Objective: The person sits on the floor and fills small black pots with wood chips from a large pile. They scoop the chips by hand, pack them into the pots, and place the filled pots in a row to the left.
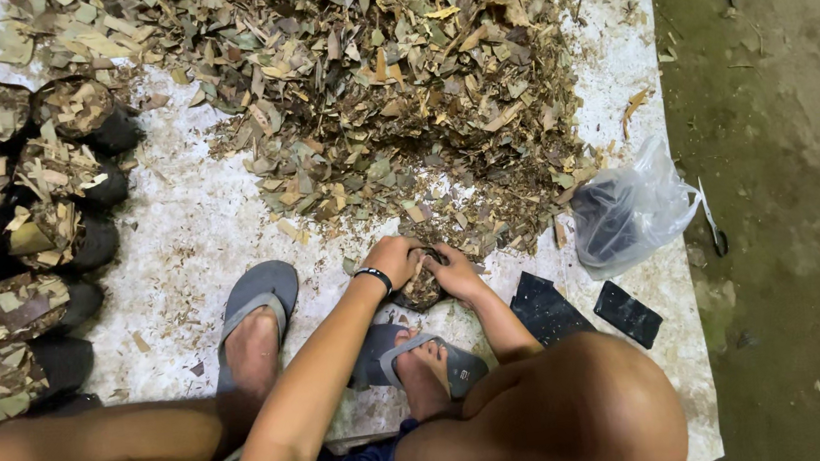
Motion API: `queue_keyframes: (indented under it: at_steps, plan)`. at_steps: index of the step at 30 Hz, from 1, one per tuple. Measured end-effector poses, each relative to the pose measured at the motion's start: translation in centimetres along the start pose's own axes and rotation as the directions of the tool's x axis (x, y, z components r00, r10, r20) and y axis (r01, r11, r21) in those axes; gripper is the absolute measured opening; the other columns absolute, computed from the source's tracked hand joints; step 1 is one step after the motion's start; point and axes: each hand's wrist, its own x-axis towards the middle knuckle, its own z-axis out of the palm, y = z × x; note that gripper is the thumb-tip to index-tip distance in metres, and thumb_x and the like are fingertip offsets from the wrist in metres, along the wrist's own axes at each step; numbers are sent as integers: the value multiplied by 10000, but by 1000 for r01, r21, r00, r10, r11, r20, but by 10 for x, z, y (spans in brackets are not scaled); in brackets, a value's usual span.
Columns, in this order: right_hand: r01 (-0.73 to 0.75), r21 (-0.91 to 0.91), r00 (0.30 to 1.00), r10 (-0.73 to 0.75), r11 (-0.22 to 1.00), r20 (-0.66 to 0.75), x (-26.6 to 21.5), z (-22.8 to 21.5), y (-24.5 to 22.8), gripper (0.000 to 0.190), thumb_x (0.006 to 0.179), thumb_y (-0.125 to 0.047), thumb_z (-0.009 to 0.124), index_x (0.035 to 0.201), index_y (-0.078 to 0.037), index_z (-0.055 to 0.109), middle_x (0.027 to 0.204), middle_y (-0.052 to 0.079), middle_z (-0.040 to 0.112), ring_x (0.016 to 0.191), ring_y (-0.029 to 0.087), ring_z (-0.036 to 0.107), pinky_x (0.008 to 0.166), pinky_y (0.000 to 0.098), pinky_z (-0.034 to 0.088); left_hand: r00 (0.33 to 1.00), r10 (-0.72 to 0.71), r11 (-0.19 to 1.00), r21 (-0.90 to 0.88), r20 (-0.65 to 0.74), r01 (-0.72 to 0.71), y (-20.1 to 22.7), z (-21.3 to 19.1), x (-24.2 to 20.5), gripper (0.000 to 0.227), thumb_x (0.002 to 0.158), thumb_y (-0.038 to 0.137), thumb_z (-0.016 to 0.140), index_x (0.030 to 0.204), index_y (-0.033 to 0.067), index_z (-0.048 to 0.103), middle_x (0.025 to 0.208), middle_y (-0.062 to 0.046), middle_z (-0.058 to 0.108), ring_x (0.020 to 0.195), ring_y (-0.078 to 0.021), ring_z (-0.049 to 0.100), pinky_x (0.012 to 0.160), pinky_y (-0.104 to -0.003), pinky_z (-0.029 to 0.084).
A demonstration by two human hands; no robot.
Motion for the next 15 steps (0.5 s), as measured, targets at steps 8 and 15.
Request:
queue_keyframes:
  at_steps: [8, 15]
  plan:
    - [-22, -43, 999, 24, 999, 45, 58, -10, 39, 232, 865, -152, 742, 1047, -32, 664, 902, 89, 734, 807, 154, 642, 708, 312, 533, 988, -5, 999, 31, -155, 10, 17, 14, -7, 243, 892, 130, 627, 1090, 116, 767, 897, -274, 712, 867, -461, 697, 846, -525, 560]
    - [84, -406, 986, -18, 910, 164, 70, -11, 4, 336, 814, -236, 778, 1069, -31, 700, 991, 131, 755, 914, 226, 682, 851, 371, 561, 968, -19, 999, -30, -250, 12, 18, 11, -14, 181, 915, 150, 625, 1025, 80, 751, 889, -268, 712, 859, -457, 694, 812, -537, 558]
